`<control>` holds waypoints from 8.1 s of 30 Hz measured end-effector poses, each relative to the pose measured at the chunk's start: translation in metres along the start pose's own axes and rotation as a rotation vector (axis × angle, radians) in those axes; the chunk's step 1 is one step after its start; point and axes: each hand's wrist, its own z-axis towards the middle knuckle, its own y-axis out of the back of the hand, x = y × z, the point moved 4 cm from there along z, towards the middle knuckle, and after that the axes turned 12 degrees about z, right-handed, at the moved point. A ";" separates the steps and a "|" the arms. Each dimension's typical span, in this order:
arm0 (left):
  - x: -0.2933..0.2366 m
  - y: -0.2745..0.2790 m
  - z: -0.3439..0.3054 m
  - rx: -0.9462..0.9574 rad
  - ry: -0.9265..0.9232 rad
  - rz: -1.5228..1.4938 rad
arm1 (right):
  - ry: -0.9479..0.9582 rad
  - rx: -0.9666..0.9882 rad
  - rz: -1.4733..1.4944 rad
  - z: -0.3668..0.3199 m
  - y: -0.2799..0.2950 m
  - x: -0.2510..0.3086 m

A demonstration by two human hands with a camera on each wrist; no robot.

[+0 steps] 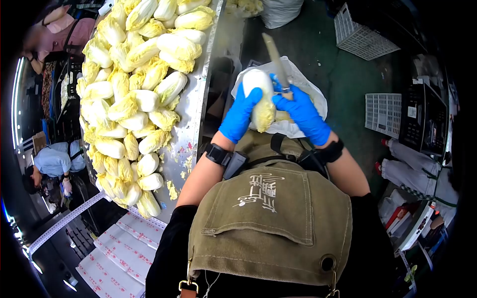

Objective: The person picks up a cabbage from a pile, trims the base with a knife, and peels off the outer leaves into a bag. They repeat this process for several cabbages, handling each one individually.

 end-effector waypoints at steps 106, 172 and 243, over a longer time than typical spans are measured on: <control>-0.009 -0.021 0.003 -0.056 -0.001 0.208 | 0.088 -0.165 -0.407 -0.015 0.018 0.019; -0.026 -0.036 -0.020 0.064 0.039 0.027 | 0.128 -0.168 -0.318 -0.037 0.005 0.031; -0.108 -0.043 -0.013 0.299 0.015 -0.663 | 0.095 -0.157 -0.778 -0.059 0.127 0.033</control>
